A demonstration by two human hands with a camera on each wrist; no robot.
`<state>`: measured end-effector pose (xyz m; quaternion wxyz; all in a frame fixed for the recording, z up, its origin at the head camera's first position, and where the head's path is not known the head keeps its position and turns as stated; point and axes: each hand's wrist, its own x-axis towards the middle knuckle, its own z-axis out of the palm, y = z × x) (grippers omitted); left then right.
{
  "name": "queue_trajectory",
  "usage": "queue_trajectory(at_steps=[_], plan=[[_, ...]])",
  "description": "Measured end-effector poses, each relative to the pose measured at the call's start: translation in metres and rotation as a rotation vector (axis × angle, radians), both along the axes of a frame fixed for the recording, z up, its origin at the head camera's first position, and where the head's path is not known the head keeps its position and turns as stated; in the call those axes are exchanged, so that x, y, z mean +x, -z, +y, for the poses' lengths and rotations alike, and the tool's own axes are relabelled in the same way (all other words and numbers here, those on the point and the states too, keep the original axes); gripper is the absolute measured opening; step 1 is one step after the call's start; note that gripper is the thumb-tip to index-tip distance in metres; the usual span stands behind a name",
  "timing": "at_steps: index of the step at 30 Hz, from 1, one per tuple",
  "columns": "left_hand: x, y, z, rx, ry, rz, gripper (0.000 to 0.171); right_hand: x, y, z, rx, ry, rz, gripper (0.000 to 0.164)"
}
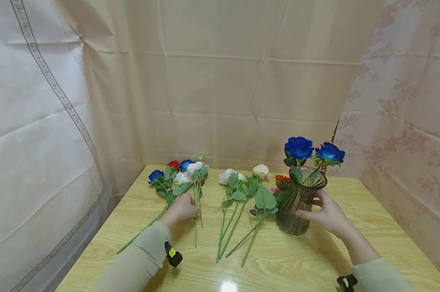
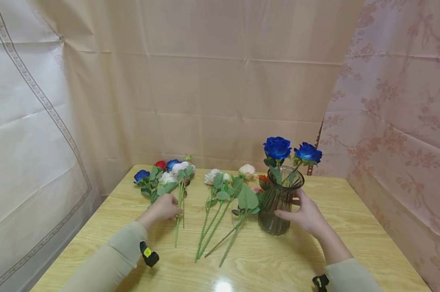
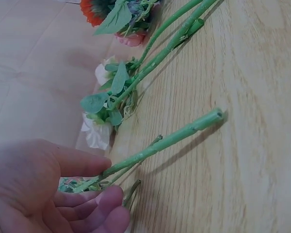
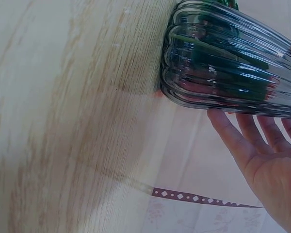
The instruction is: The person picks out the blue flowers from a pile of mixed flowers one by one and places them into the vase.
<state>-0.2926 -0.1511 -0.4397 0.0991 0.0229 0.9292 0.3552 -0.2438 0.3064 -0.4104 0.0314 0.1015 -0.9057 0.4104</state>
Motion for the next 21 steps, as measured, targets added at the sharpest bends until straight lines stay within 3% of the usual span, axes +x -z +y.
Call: queue_trajectory(at_steps=[6, 13, 21], plan=[[0.0001, 0.001, -0.0007, 0.067, -0.013, -0.003, 0.019, -0.0005, 0.0014, 0.0, -0.018, -0.022, 0.054, 0.094], [0.0011, -0.0009, -0.0024, 0.152, -0.022, -0.021, 0.015, -0.0005, 0.0019, -0.0009, -0.023, -0.013, 0.019, 0.093], [0.0021, -0.007, -0.0037, 0.2, -0.048, 0.016, 0.014, 0.0, 0.0018, -0.0006, -0.024, -0.018, 0.031, 0.093]])
